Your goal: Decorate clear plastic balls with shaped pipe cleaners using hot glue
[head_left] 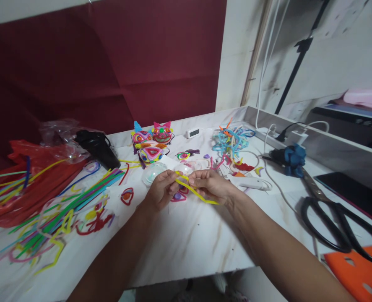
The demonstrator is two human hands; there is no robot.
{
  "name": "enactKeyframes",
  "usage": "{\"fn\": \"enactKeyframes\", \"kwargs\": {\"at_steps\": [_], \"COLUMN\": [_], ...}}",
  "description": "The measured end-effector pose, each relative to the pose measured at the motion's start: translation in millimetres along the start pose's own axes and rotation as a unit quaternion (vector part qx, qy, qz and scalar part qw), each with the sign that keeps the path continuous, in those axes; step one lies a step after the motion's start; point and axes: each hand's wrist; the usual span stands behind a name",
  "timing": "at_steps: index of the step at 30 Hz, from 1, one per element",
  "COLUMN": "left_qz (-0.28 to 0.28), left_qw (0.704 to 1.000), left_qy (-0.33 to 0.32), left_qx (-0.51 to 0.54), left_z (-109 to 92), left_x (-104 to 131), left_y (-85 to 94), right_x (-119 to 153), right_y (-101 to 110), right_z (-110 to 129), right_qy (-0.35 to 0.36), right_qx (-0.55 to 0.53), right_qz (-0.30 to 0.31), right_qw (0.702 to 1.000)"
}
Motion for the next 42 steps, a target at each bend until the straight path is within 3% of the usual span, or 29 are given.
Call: {"fn": "enactKeyframes", "kwargs": {"at_steps": [9,21,29,42], "left_qz": [-0.005,0.021,-0.016,0.04], "left_qw": [1.0,0.996,0.992,0.995], "left_qy": [-0.011,0.037,0.043,0.057], "left_qx": [-0.008,-0.074,-0.117,-0.069], "left_z": [1.0,7.2,5.7,12.1], "left_x": [-1.0,-1.7,-0.4,-2.8], "left_y": [1.1,-2.1,-2.5,2.8], "right_x": [-1.8,-3.1,-5.6,-3.8], "right_y": [2.7,3.2,2.9,0.6], "right_z": [-1.8,-4.8,-8.1,-4.9], "right_qy": [0.031,0.07,0.09,0.068], "right_qx": [0.028,0.076,0.075,0.069], "right_qz": [-0.008,-0.01,-0.017,-0.023], "right_qw": [0.999,0.995,0.993,0.995]}}
Point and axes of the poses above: each hand's wrist, its own x-axis away from the middle knuckle, its own y-axis out of the back of the hand, z = x × y, and after that the axes turned 7 degrees about -x, right-handed
